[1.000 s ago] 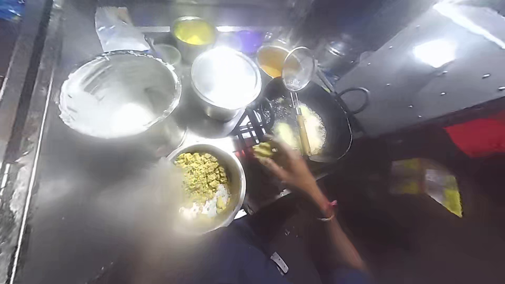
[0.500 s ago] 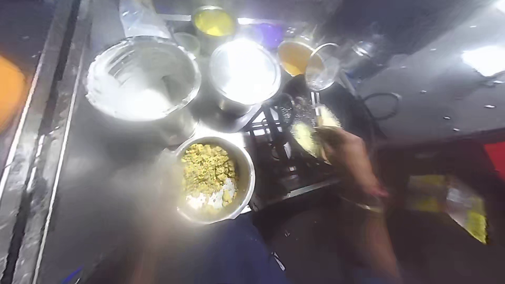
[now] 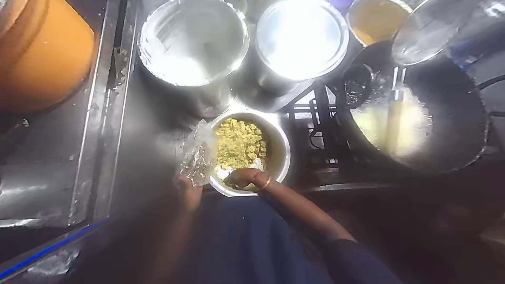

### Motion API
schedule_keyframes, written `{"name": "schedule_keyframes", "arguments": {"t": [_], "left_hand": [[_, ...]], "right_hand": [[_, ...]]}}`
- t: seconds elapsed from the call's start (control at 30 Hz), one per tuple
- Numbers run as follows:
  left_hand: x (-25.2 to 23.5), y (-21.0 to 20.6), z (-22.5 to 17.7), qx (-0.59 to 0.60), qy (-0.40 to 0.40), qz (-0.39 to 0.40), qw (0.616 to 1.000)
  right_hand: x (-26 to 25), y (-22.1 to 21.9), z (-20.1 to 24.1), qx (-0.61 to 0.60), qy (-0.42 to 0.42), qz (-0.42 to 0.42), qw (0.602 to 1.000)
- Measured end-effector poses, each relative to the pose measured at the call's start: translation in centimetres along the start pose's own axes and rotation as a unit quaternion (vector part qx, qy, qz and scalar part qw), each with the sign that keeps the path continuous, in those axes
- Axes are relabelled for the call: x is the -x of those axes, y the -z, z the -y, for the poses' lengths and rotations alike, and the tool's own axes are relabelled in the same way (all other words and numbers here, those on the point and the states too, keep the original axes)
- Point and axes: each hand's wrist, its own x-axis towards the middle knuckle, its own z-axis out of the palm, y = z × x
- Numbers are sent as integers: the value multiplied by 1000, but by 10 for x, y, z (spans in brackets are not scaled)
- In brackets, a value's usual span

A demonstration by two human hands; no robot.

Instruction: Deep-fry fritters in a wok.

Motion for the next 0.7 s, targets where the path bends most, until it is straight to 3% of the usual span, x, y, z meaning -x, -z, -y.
{"name": "schedule_keyframes", "arguments": {"t": [0.07,0.2,0.3,0.4,0.5,0.57,0.63,0.7], "left_hand": [[4,2,-2,1,1,-9,1000],[11,9,3,15,16,-14,1000],[11,12,6,22,19,-12,999],[12,10,5,21,34,-18,999],[6,7,4,23,28,-19,999],[2,6,1,21,23,-9,999],[-3,2,-1,18,17,-7,1000],[-6,0,-1,15,16,-2,1000]], "right_hand": [[-20,-6,0,30,1,36,999],[-3,5,-1,8,-12,66,998],[39,23,-9,-159,18,5,987],[92,32,-6,-378,6,-149,914],[110,22,-12,-528,15,-341,778],[115,20,-9,-577,19,-419,700],[121,17,-7,-582,22,-453,675],[121,13,-4,-556,-11,-479,679]]}}
